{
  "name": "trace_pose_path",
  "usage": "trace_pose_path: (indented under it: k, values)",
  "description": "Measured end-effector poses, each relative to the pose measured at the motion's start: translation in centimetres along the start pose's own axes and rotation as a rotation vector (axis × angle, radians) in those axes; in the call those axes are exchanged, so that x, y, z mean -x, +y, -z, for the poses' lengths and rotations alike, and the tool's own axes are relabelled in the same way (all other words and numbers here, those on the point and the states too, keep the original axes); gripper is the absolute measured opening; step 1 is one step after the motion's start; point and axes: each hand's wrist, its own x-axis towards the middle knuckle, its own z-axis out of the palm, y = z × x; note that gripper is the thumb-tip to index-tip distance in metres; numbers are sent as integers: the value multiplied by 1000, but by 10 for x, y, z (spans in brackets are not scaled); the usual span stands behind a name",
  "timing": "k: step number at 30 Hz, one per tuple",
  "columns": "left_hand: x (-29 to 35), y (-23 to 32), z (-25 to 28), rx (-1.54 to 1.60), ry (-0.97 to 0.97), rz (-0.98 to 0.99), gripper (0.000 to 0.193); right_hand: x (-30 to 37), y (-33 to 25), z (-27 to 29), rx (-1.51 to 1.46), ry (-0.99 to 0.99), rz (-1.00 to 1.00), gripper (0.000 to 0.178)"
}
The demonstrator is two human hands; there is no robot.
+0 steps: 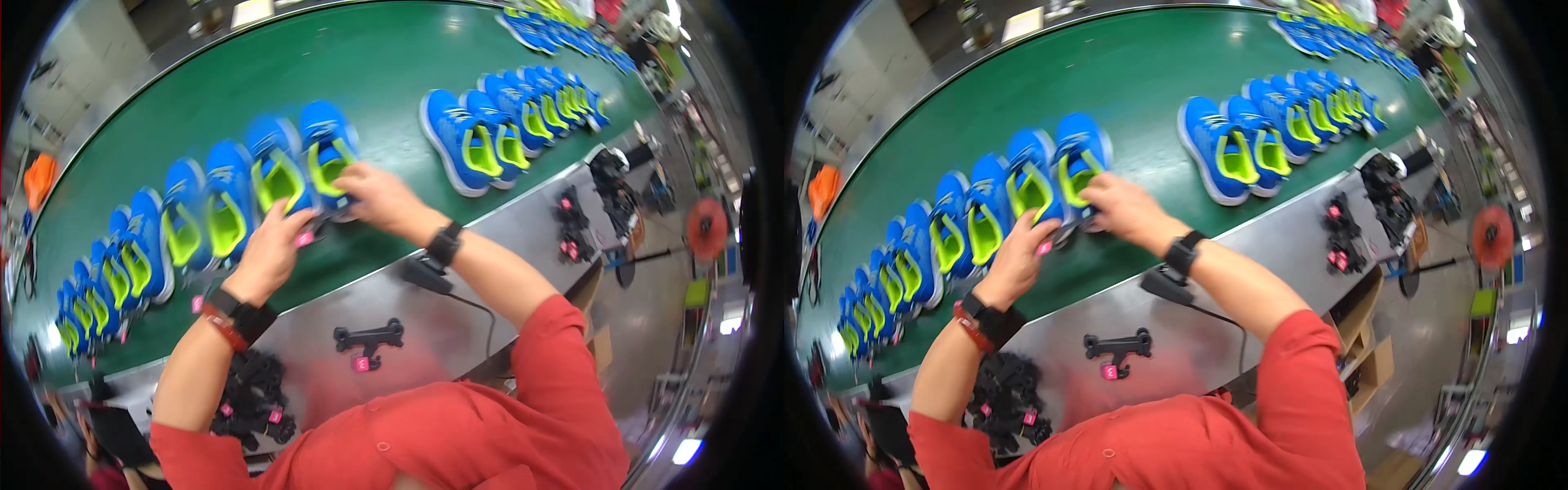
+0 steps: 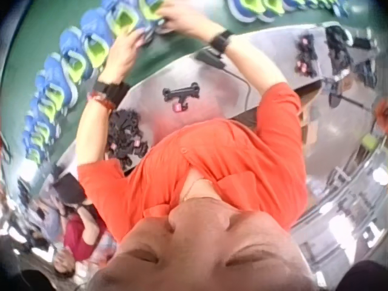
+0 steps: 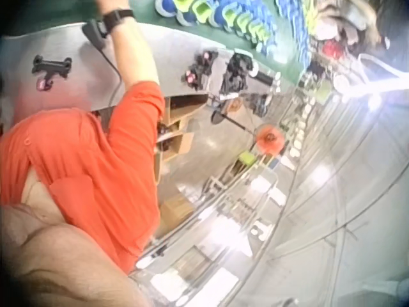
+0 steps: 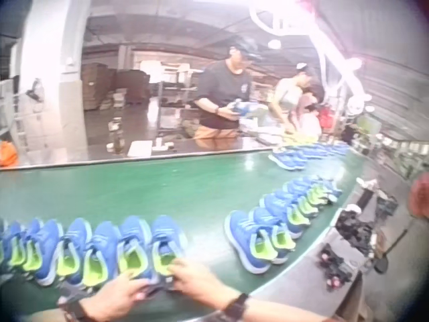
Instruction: Attaching plastic clips and tags to shoes on an assembly line conveyor belt.
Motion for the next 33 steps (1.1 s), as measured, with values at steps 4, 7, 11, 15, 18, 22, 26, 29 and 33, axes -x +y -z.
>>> trace_pose_path:
  k: [4,7,11,15,18,22,26,29,33]
  values:
    - [5,3,10,-24,-217,146,64,21,19,9,-36,94,-42,48]
    - [5,6,17,-169,-12,41,52,36,60,46,85,442,-14,36]
    - [-8,18,18,-330,284,-180,38,63,148,116,253,797,-222,26]
    - [-27,48,4,-292,225,-326,36,102,236,182,530,752,-637,36]
    - [-43,71,-15,-222,172,-401,31,120,280,205,647,620,-848,53]
    - [-59,87,-45,-134,37,-422,33,117,307,215,660,378,-964,68]
    - [-71,92,-72,-82,-84,-407,41,105,313,228,769,-102,-1143,67]
    - [-84,98,-91,-55,-102,-379,53,99,306,228,692,-182,-986,56]
    - [-108,111,-116,11,-73,-370,60,103,283,207,629,-58,-837,37]
